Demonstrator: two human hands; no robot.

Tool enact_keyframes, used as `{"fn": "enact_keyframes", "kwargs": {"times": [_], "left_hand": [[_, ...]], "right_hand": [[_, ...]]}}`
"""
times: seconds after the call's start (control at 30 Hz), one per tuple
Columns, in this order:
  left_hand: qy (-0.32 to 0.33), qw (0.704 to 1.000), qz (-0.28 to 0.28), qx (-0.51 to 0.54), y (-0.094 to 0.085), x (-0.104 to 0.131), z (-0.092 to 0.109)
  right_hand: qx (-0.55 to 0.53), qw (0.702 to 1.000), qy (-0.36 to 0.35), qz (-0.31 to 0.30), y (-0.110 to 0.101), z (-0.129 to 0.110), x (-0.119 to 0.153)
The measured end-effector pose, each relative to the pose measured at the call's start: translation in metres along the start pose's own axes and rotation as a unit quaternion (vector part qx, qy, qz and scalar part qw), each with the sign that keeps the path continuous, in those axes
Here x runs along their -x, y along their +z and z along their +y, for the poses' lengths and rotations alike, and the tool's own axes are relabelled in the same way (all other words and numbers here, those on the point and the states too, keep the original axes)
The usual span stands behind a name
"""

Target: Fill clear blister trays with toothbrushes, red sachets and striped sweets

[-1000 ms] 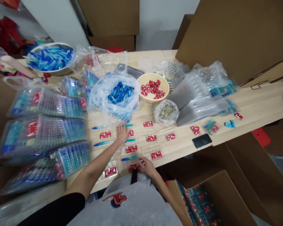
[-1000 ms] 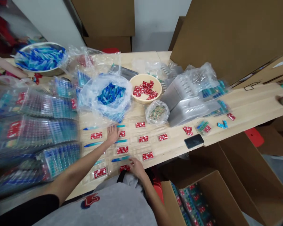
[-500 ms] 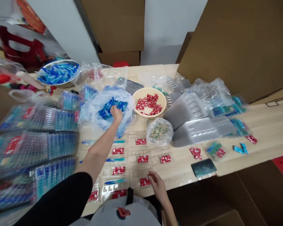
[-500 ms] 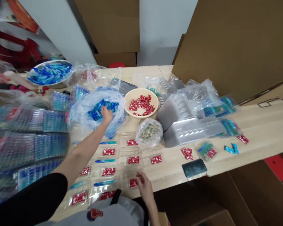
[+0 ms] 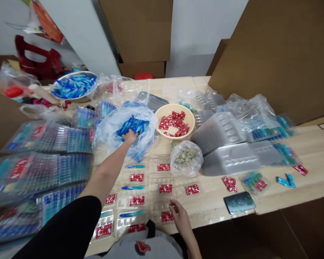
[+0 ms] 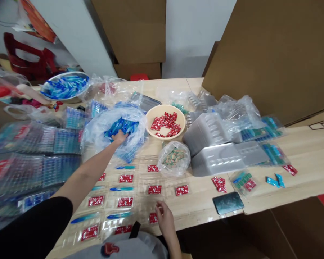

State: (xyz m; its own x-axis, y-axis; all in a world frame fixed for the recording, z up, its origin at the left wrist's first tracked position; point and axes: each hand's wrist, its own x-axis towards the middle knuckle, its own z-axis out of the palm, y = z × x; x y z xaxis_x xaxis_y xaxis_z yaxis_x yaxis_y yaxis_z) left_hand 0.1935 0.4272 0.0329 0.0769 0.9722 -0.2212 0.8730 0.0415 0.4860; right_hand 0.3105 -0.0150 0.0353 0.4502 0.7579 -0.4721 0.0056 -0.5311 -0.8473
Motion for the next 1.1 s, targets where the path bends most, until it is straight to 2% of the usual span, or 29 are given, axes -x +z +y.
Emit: {"fn": "enact_keyframes", "kwargs": {"times": [0.1,0.2,0.3,0.37,0.43,0.5,0.53,0.63,0.67,0.7,0.73,0.8,0.87,0.93,1.03,1.1], "left_hand": [[-0.020,0.992,0.073,0.100,-0.015,0.009,0.005],[0.011,0.969,0.127,0.213,-0.035,0.015,0.020],[0.035,0.936,0.135,0.324,-0.060,0.022,0.040],[0.036,0.913,0.114,0.391,-0.076,0.034,0.050],[0.033,0.895,0.074,0.438,-0.088,0.058,0.053],[0.029,0.875,0.000,0.483,-0.093,0.097,0.049],[0.024,0.858,-0.057,0.511,-0.092,0.121,0.045],[0.003,0.775,-0.257,0.577,-0.083,0.200,0.031],[-0.001,0.754,-0.306,0.581,-0.080,0.224,0.026],[0.000,0.749,-0.334,0.572,-0.077,0.247,0.021],[0.005,0.755,-0.344,0.558,-0.074,0.266,0.016],[0.022,0.794,-0.327,0.513,-0.070,0.294,0.005],[0.048,0.845,-0.290,0.447,-0.069,0.309,-0.007],[0.078,0.876,-0.269,0.392,-0.071,0.315,-0.018],[0.116,0.879,-0.276,0.372,-0.077,0.318,-0.034],[0.119,0.868,-0.286,0.389,-0.083,0.320,-0.042]], "right_hand": [[0.006,1.000,0.000,0.008,-0.001,-0.004,0.003],[0.009,1.000,-0.001,0.016,-0.002,-0.008,0.008],[0.000,1.000,-0.007,0.025,0.001,-0.015,0.013],[-0.018,0.999,-0.013,0.028,0.006,-0.022,0.014],[-0.047,0.998,-0.015,0.023,0.013,-0.034,0.013],[-0.088,0.996,-0.013,0.003,0.022,-0.050,0.013],[-0.110,0.994,-0.010,-0.011,0.027,-0.059,0.014],[-0.175,0.982,-0.001,-0.064,0.046,-0.088,0.016],[-0.192,0.978,0.002,-0.084,0.053,-0.097,0.017],[-0.205,0.974,0.005,-0.101,0.060,-0.105,0.019],[-0.215,0.970,0.008,-0.117,0.066,-0.111,0.022],[-0.230,0.962,0.021,-0.147,0.077,-0.120,0.029],[-0.236,0.957,0.034,-0.166,0.084,-0.122,0.039],[-0.235,0.956,0.043,-0.171,0.088,-0.120,0.049],[-0.235,0.955,0.053,-0.174,0.093,-0.115,0.061],[-0.238,0.952,0.063,-0.182,0.098,-0.114,0.067]]}}
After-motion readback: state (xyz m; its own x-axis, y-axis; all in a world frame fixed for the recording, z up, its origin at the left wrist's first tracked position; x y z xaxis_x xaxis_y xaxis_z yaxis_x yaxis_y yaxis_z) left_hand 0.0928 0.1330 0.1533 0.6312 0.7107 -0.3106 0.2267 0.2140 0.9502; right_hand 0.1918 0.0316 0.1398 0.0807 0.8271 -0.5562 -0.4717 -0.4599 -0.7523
